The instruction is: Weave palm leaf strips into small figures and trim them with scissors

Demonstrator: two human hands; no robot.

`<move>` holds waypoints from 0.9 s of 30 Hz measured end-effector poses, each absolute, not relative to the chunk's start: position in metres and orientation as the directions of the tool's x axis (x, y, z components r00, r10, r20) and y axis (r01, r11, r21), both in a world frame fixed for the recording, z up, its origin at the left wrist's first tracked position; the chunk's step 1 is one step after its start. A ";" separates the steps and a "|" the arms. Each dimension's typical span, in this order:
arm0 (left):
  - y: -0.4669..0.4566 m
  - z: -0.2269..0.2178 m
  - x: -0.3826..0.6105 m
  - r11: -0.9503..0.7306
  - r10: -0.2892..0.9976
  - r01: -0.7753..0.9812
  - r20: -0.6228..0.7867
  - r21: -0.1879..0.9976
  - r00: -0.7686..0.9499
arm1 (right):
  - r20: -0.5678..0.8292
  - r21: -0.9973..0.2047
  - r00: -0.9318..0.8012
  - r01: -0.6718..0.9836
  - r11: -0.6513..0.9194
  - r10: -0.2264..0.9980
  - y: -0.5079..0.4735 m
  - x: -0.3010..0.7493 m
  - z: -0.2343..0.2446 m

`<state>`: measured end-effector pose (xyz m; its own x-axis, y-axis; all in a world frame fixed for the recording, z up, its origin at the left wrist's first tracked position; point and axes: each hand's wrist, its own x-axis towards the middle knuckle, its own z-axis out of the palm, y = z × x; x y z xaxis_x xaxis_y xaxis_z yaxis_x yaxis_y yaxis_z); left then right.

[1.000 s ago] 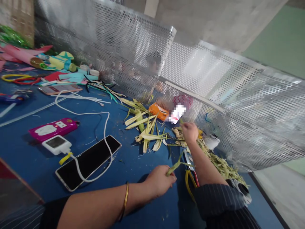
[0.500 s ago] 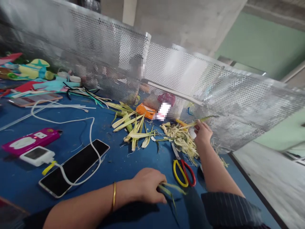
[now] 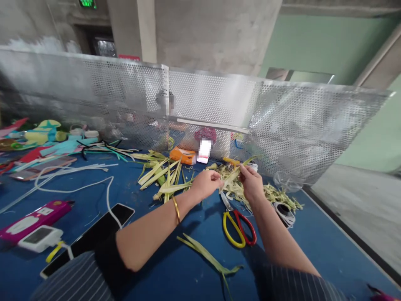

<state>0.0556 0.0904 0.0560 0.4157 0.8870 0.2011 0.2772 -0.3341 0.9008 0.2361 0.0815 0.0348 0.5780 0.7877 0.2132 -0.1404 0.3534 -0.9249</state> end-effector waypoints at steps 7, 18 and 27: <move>0.116 0.042 0.087 -0.163 0.912 0.152 0.090 0.975 0.401 | 0.156 -0.934 0.589 -0.173 0.312 0.793 0.087 0.235 0.030; 0.130 0.002 0.087 -0.023 0.948 0.041 0.008 0.999 0.317 | 0.055 -0.993 0.434 -0.072 0.095 0.899 0.085 0.209 0.013; 0.124 0.009 0.091 0.031 0.959 -0.026 -0.022 0.999 0.283 | 0.137 -0.985 0.371 0.147 0.088 0.919 0.083 0.211 0.008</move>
